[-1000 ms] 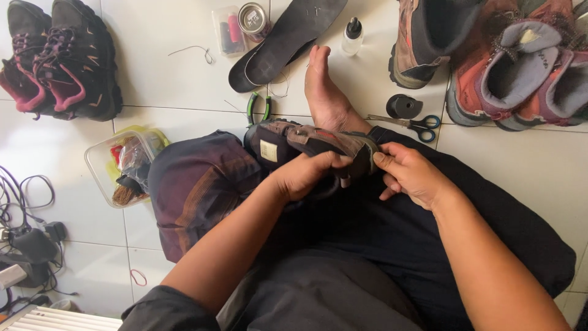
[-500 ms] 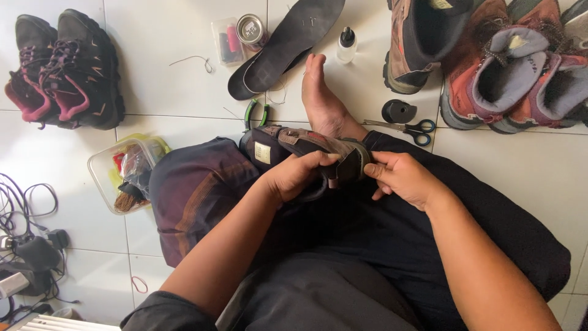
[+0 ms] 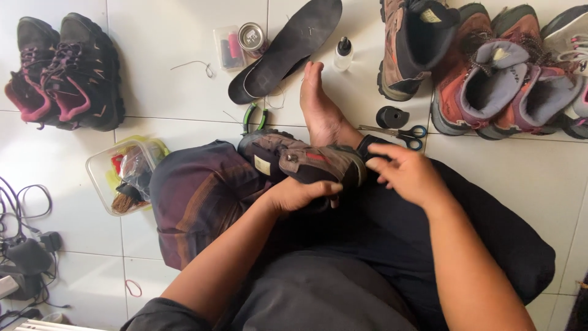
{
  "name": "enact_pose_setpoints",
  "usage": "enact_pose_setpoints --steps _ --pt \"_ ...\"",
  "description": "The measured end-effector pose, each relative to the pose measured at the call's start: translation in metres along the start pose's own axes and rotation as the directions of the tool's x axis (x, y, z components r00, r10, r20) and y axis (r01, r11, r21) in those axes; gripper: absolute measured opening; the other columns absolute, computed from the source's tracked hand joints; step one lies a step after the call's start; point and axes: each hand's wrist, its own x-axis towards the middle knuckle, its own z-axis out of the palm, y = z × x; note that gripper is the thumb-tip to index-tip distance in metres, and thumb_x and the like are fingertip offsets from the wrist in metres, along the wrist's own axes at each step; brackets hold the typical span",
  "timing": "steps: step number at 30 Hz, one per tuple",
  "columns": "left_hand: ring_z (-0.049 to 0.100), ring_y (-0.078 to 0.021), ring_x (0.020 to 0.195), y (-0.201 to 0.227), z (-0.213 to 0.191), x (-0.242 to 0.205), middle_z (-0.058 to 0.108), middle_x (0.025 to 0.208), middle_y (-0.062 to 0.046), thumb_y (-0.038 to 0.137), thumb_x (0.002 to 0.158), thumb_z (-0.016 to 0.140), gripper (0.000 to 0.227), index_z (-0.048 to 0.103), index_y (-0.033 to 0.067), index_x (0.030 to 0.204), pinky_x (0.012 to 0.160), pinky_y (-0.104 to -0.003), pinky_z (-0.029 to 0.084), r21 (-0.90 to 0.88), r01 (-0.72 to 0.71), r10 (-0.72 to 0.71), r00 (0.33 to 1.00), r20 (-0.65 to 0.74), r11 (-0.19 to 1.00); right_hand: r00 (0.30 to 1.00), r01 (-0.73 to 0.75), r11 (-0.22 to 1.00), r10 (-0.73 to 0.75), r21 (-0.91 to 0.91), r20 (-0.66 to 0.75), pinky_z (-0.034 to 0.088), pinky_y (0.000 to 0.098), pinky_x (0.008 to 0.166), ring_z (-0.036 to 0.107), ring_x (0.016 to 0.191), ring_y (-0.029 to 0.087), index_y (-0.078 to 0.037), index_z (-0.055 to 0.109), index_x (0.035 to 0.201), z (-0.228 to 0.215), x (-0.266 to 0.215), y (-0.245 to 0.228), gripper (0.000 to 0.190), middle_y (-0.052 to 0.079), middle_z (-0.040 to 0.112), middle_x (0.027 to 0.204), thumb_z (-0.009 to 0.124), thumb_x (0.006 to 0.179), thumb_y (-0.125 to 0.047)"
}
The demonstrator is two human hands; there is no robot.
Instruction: Applying glue to a shoe sole and then stitching it for repair while sitting on the floor.
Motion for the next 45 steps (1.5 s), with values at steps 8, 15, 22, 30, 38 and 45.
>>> enact_pose_setpoints --steps 8,15,22,30,38,45 --pt "0.067 -0.0150 0.077 -0.005 -0.001 -0.012 0.074 0.084 -0.002 0.023 0.095 0.064 0.024 0.075 0.0020 0.091 0.078 -0.028 0.058 0.185 -0.205 0.135 0.934 0.332 0.961 0.948 0.124 0.898 -0.233 -0.422 -0.216 0.051 0.0378 0.072 0.066 0.083 0.028 -0.006 0.071 0.128 -0.053 0.010 -0.004 0.036 0.012 0.073 0.097 0.066 0.096 -0.020" --pt "0.070 -0.0323 0.109 -0.006 -0.004 -0.026 0.076 0.108 -0.017 0.033 0.089 0.080 0.040 0.074 -0.0006 0.110 0.102 -0.048 0.053 0.261 -0.155 0.068 0.947 0.313 0.953 0.844 0.108 0.646 -0.461 -0.756 -0.273 0.062 0.0464 0.080 0.070 0.104 0.029 -0.024 0.061 0.147 -0.032 0.064 0.074 0.048 0.002 0.067 0.120 0.067 0.101 -0.036" --pt "0.073 -0.0364 0.105 0.052 -0.058 -0.073 0.078 0.104 -0.022 0.036 0.093 0.068 0.041 0.076 0.0022 0.114 0.098 -0.049 0.055 0.392 0.079 -0.156 0.973 0.168 0.917 0.855 0.160 0.546 -0.492 -0.822 -0.161 0.065 0.0508 0.074 0.074 0.096 0.041 -0.015 0.062 0.141 -0.015 0.060 0.039 0.048 0.012 0.051 0.136 0.071 0.095 -0.026" --pt "0.075 -0.0064 0.095 0.026 -0.185 -0.015 0.077 0.098 0.009 0.052 0.098 0.065 0.035 0.071 0.0246 0.119 0.083 -0.027 0.057 0.524 0.308 0.159 0.727 -0.668 0.794 0.845 0.103 0.646 -0.458 -0.756 -0.277 0.063 0.0469 0.069 0.075 0.092 0.040 -0.014 0.065 0.140 -0.013 0.064 0.051 0.044 0.012 0.059 0.124 0.072 0.099 -0.030" --pt "0.070 -0.0428 0.106 -0.077 -0.206 0.062 0.066 0.115 -0.019 0.039 0.091 0.064 0.045 0.054 0.0124 0.126 0.091 -0.058 0.055 0.656 0.673 -0.020 0.703 -0.711 0.342 0.943 -0.161 0.622 -0.133 -0.767 -0.305 0.059 0.0488 0.088 0.072 0.108 0.034 -0.025 0.071 0.121 -0.030 0.082 0.110 0.030 0.006 0.071 0.112 0.063 0.099 -0.043" --pt "0.071 -0.0437 0.104 -0.038 -0.187 0.035 0.071 0.105 -0.024 0.022 0.086 0.063 0.036 0.062 -0.0006 0.114 0.092 -0.054 0.057 0.668 0.657 -0.022 0.718 -0.696 0.349 0.977 -0.210 0.516 0.152 -0.831 -0.152 0.056 0.0609 0.090 0.071 0.115 0.044 -0.011 0.058 0.138 -0.030 0.109 0.080 0.051 0.024 0.071 0.122 0.063 0.096 -0.040"
